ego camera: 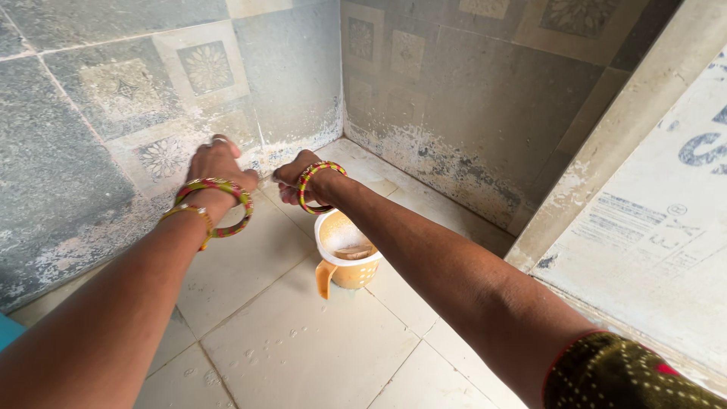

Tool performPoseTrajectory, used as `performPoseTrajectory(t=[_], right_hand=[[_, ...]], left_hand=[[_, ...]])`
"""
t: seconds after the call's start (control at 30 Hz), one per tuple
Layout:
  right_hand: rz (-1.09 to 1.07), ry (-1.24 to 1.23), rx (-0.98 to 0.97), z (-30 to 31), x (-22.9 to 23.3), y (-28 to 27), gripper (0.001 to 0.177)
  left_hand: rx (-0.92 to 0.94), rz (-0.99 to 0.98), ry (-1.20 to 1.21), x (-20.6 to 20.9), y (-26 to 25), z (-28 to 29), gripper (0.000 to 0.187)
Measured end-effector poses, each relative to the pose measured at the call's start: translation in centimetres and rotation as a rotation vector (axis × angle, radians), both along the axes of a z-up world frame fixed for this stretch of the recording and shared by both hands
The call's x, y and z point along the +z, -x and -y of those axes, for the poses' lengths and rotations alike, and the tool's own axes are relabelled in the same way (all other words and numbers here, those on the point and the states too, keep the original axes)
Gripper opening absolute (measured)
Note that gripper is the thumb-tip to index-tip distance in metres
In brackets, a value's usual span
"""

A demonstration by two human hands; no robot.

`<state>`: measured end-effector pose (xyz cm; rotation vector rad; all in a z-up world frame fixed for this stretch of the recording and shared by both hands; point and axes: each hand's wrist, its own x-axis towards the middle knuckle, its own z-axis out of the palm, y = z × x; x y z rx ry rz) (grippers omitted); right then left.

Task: The person pours water from a red jug onto a traditional straw broom and uses it to sweep a tiled floor. They then use a sponge to scrub the floor and the base of the wall, repeatedly dipping the sponge into a yellow bucket containing soapy water. The person moves a large blue bucket to access the corner area for cleaning.

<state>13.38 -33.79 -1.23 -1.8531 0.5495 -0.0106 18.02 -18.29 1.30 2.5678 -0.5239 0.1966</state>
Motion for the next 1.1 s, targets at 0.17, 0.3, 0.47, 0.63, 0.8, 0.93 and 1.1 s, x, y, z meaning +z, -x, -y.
performPoseTrajectory(t=[0.17, 0.3, 0.47, 0.63, 0.8, 0.93, 1.1], right_hand=[[-0.043, 0.064, -0.009, 1.5, -1.0, 1.1, 0.023], [-0.067, 0.054, -0.059, 2.6, -1.8, 1.9, 0.024], [-0.169, 0.363, -0.052, 5.6, -3.0, 2.1, 0.029], [-0.372, 0.737, 0.083, 8.1, -5.2, 1.2, 0.040], [-0.554, 0.781, 0.383, 7.5, -6.7, 2.9, 0.047], [-0.629, 0.784, 0.535, 5.3, -9.4, 3.6, 0.050], [-0.685, 0.780, 0.606, 4.1, -11.9, 2.9, 0.054]], left_hand=[[-0.090, -0.061, -0.309, 2.8, 1.0, 2.9, 0.060], [-0.199, 0.008, -0.466, 3.4, 0.0, 4.7, 0.059], [-0.407, 0.077, -0.640, 0.3, -1.9, 7.6, 0.064], [-0.456, -0.051, -0.485, -6.1, -2.3, 10.3, 0.066], [-0.303, -0.394, -0.411, -11.4, -1.1, 11.2, 0.068], [-0.299, -0.644, -0.373, -13.8, -0.5, 11.6, 0.034], [-0.327, -0.588, -0.203, -14.7, 0.7, 11.0, 0.019]])
